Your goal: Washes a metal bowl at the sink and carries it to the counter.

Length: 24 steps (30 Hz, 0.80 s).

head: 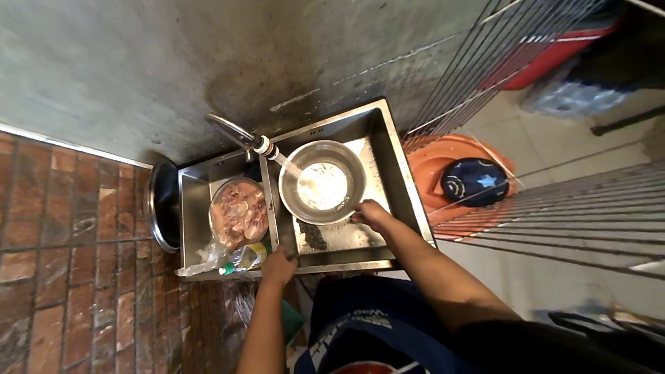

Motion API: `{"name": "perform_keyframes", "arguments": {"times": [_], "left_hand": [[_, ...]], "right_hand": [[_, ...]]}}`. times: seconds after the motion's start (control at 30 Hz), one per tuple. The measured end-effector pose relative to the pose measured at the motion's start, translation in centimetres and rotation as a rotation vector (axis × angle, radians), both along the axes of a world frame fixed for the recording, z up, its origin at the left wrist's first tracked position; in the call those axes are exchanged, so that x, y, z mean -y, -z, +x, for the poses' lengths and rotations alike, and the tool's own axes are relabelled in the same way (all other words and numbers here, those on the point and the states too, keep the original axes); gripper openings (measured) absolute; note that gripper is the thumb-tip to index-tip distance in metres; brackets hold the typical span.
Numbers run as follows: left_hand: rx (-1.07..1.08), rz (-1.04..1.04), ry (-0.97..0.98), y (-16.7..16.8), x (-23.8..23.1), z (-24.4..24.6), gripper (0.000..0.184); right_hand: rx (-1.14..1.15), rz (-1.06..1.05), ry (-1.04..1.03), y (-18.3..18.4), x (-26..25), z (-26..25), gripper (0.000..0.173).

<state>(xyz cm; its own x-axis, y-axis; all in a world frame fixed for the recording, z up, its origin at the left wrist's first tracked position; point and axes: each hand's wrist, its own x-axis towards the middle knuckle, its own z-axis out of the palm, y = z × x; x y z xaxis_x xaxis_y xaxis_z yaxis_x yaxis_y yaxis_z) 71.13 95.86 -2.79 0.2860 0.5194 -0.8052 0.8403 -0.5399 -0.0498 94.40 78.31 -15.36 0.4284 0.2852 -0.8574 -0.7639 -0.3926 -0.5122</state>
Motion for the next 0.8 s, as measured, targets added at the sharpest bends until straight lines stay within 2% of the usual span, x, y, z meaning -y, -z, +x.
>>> {"name": "perform_keyframes", "arguments": {"times": [0.8], "left_hand": [[-0.025, 0.004, 0.016, 0.21, -0.12, 0.52, 0.054]], "right_hand": [[-0.009, 0.028, 0.007, 0.15, 0.21, 0.16, 0.040]]}}
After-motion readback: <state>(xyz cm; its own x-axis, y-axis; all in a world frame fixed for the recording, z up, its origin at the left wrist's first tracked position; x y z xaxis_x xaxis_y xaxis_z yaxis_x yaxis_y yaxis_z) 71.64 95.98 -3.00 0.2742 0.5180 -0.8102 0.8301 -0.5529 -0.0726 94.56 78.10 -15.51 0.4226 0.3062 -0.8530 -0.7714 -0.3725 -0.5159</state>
